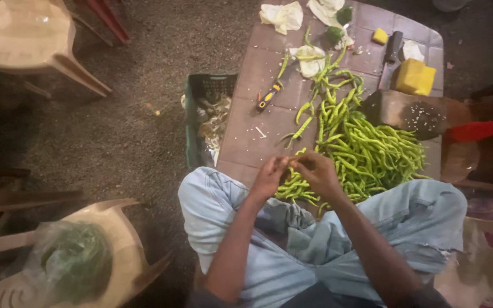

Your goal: The person snaps the stems off green chilies by hand, tossing the stems into a crate and piling the chilies on a table.

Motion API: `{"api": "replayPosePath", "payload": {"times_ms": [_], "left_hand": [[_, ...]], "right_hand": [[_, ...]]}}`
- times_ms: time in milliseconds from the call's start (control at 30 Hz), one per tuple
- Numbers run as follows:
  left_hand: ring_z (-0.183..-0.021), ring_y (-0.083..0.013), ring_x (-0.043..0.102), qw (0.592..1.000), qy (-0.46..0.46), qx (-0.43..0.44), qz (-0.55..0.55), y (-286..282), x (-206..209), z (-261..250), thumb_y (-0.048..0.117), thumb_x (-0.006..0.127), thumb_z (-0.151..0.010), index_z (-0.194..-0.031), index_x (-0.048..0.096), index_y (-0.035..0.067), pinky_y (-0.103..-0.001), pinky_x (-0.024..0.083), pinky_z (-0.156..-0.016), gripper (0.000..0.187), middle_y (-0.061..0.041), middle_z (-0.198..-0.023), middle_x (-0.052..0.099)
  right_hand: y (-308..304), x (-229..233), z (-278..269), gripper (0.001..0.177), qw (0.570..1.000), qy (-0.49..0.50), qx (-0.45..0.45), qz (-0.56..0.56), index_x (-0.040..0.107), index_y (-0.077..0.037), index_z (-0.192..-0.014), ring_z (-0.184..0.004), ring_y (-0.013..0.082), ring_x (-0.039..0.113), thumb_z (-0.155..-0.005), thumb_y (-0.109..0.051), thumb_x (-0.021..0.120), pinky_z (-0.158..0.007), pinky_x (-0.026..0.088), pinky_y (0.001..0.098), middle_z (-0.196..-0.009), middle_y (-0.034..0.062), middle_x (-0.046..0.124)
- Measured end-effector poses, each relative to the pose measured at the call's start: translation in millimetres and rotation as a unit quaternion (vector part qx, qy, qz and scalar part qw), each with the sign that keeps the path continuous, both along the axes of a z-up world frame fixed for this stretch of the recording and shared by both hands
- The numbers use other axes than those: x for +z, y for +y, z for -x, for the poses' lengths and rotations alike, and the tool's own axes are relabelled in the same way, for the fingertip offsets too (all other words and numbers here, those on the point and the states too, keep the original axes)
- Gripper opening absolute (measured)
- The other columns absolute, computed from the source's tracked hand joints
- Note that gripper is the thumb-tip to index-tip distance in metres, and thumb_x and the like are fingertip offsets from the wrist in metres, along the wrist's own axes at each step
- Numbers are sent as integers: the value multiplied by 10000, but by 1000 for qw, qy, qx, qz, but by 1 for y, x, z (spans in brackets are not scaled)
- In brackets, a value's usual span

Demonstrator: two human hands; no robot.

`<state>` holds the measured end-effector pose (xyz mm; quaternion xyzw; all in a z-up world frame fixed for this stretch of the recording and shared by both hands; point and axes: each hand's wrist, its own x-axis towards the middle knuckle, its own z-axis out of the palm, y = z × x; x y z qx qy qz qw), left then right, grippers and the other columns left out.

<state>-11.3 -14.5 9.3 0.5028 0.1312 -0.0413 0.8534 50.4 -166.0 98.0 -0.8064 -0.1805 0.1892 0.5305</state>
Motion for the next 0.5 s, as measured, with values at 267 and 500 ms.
{"api": "replayPosePath", "payload": {"times_ms": [267, 500], "left_hand": [[-741, -9, 528, 994, 17, 61, -88, 2, -16, -6, 287, 519, -1085, -1075, 639, 86, -210, 460, -650, 235, 76, -816, 604], [-583, -67, 415, 955, 75, 241, 157, 44, -7, -8, 339, 548, -1067, -1056, 647, 94, -233, 327, -523, 264, 47, -683, 474]], "right_hand": [[35, -13, -18, 121, 958, -258, 19, 127, 748, -46, -980, -765, 234, 687, -935, -158, 736, -692, 537, 353, -877, 98, 701], [135, -56, -75, 162, 926, -356, 55, 113, 674, -53, -1037, -905, 363, 643, -1002, -199, 737, -776, 518, 447, -949, 153, 632]]}}
